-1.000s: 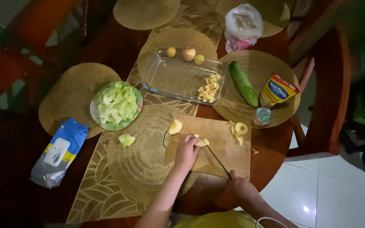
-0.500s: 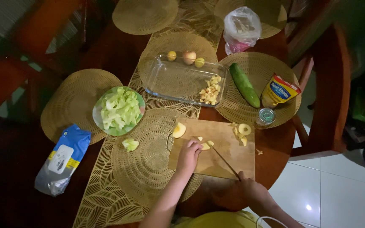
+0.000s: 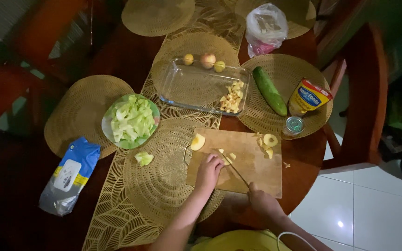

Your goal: The recorder is cutting fruit into pieces on a cutting board using a knife.

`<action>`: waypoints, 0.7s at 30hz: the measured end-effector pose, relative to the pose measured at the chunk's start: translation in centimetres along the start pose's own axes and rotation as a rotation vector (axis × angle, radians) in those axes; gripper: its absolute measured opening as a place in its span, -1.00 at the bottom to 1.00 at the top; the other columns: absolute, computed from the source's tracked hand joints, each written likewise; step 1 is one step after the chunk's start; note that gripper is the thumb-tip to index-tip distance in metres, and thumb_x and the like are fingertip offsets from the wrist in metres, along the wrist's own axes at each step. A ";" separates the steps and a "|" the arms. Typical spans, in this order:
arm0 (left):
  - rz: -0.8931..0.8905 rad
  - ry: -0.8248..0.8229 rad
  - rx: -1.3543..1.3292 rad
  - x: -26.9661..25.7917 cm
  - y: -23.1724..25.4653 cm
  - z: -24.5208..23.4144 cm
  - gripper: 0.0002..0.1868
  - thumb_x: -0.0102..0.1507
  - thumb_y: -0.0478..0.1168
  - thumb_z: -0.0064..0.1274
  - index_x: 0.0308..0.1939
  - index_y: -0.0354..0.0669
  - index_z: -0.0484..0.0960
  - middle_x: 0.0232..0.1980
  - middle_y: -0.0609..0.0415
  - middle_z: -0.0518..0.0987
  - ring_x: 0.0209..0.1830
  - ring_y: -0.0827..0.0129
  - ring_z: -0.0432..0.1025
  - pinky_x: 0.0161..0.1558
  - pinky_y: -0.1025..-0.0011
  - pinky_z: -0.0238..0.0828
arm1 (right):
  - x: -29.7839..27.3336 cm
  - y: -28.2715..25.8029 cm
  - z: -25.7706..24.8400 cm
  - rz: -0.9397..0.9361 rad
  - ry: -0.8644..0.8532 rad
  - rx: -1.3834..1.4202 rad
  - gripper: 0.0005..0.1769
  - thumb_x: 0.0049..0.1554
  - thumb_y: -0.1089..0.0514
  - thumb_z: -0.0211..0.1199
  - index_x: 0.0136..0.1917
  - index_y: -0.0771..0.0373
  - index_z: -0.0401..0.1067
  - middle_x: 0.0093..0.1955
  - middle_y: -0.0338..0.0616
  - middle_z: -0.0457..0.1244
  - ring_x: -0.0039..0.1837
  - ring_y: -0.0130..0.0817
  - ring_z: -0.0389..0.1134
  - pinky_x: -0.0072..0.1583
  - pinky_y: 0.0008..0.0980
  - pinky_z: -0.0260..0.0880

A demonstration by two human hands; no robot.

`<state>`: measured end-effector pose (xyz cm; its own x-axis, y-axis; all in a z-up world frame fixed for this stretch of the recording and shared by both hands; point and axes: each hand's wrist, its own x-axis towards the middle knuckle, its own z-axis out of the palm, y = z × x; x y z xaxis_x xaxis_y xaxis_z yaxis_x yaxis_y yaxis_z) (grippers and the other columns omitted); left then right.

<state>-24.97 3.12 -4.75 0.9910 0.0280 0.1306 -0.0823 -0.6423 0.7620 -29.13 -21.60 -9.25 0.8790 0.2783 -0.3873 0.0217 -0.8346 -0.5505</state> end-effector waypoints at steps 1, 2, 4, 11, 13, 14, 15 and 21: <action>-0.001 0.001 -0.001 0.0 0.1 -0.2 -0.93 0.26 -0.29 0.17 -0.25 -0.21 0.62 -0.03 0.08 0.60 -0.01 0.25 0.50 0.07 0.32 0.49 | 0.0 -0.8 -0.3 0.000 -0.001 -0.001 -0.71 0.39 0.03 -0.08 -0.02 0.26 0.34 -0.15 0.28 0.38 -0.12 0.27 0.41 -0.04 0.10 0.40; 0.033 0.021 0.026 0.0 0.2 -0.4 -0.93 0.25 -0.30 0.18 -0.26 -0.23 0.62 -0.05 0.05 0.59 -0.02 0.22 0.50 0.04 0.30 0.49 | 0.0 -1.5 -0.7 0.045 -0.056 -0.115 -0.73 0.35 0.01 -0.06 0.06 0.25 0.29 -0.14 0.24 0.40 -0.08 0.25 0.43 -0.02 0.09 0.42; 0.064 0.044 0.052 0.0 0.5 -0.5 -0.93 0.24 -0.31 0.19 -0.26 -0.25 0.63 -0.06 0.02 0.59 -0.04 0.20 0.49 0.01 0.28 0.49 | -0.8 -3.5 -2.3 0.089 -0.112 -0.231 -0.70 0.31 -0.01 -0.05 0.14 0.24 0.24 -0.14 0.21 0.41 -0.03 0.22 0.44 -0.01 0.09 0.44; -0.046 -0.015 -0.048 -0.8 0.4 0.8 -0.95 0.28 -0.29 0.15 -0.21 -0.18 0.61 -0.01 0.05 0.56 -0.04 0.24 0.50 0.07 0.36 0.50 | -2.3 -5.5 -4.3 -0.032 -0.247 -0.580 -0.59 0.27 0.02 -0.01 0.21 0.39 0.14 -0.13 0.15 0.39 -0.07 0.04 0.50 -0.06 -0.07 0.54; -0.102 -0.038 -0.074 -1.0 0.6 0.6 -0.95 0.28 -0.30 0.13 -0.19 -0.16 0.61 0.01 0.05 0.54 -0.01 0.24 0.49 0.08 0.37 0.50 | -1.3 -3.0 -2.2 -0.173 -0.249 -0.744 -0.66 0.30 0.11 -0.06 0.19 0.44 0.15 -0.13 0.18 0.37 -0.11 0.02 0.51 -0.13 -0.10 0.56; -0.011 0.024 -0.042 -0.8 0.3 0.6 -0.94 0.27 -0.31 0.16 -0.24 -0.19 0.60 -0.02 0.03 0.56 0.02 0.20 0.47 0.10 0.34 0.48 | -1.1 -2.8 -2.0 -0.066 -0.169 -0.540 -0.72 0.31 0.10 -0.07 0.16 0.35 0.18 -0.16 0.18 0.39 -0.09 0.07 0.49 -0.09 -0.03 0.52; 0.080 0.086 -0.010 -0.6 0.1 0.6 -0.92 0.26 -0.32 0.20 -0.29 -0.23 0.60 -0.05 0.01 0.57 0.05 0.16 0.45 0.12 0.31 0.46 | -0.9 -2.5 -1.8 0.038 -0.087 -0.335 -0.78 0.31 0.09 -0.07 0.13 0.26 0.21 -0.18 0.18 0.41 -0.08 0.13 0.47 -0.05 0.03 0.48; 0.106 0.103 0.004 -0.8 -0.1 0.7 -0.91 0.21 -0.31 0.22 -0.30 -0.21 0.61 -0.12 0.03 0.56 -0.01 0.17 0.46 0.08 0.29 0.45 | -2.4 -1.7 -2.3 0.095 -0.185 -0.392 -0.58 0.28 0.09 -0.06 0.35 0.29 0.11 -0.13 0.16 0.40 -0.01 0.09 0.51 0.00 -0.03 0.52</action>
<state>-25.66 2.61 -5.34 0.9608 0.0379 0.2746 -0.1853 -0.6491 0.7378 -30.13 -21.92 -5.67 0.7864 0.2422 -0.5682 0.1550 -0.9679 -0.1980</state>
